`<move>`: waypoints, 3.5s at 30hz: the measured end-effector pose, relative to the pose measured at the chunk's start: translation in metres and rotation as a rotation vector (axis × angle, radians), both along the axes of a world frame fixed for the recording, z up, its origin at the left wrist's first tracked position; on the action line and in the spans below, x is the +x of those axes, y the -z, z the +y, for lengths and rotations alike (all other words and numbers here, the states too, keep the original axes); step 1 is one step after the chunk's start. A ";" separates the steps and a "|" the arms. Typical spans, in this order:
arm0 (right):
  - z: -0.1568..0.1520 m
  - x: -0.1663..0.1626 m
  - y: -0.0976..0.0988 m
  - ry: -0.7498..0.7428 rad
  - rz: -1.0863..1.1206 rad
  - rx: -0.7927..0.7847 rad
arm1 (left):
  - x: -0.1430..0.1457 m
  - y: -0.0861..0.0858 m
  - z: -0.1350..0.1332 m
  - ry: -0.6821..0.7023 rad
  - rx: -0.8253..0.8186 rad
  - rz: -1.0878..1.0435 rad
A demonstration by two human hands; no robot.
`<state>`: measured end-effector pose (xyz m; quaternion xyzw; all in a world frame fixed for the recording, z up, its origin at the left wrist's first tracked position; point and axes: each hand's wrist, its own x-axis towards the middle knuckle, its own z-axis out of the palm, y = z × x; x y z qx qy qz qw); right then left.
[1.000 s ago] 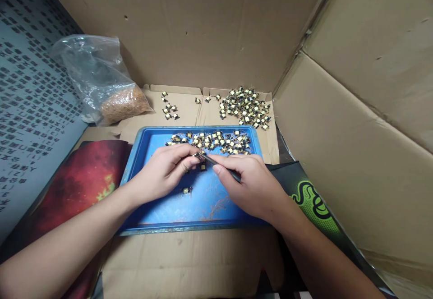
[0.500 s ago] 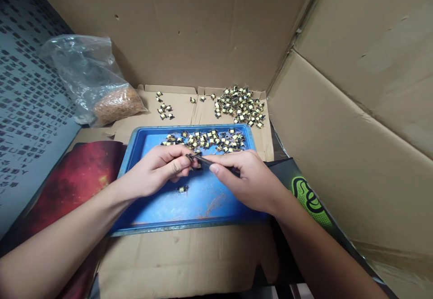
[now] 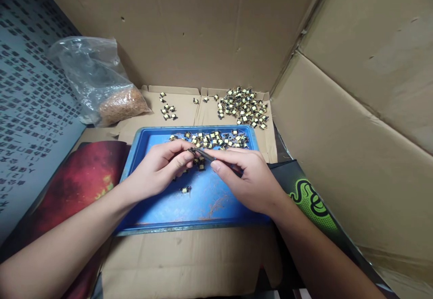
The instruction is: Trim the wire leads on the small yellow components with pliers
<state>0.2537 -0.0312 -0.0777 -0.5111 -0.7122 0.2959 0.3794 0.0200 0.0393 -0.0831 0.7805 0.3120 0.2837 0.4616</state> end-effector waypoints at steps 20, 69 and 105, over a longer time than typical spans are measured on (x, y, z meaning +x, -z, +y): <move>-0.002 0.000 -0.004 0.022 -0.024 -0.071 | 0.001 0.000 -0.001 -0.016 0.367 0.124; 0.000 -0.003 0.003 0.039 -0.004 -0.121 | 0.003 0.001 -0.001 -0.010 0.405 0.227; -0.002 0.002 0.009 -0.109 -0.174 0.041 | -0.003 0.002 -0.002 0.124 -0.444 -0.275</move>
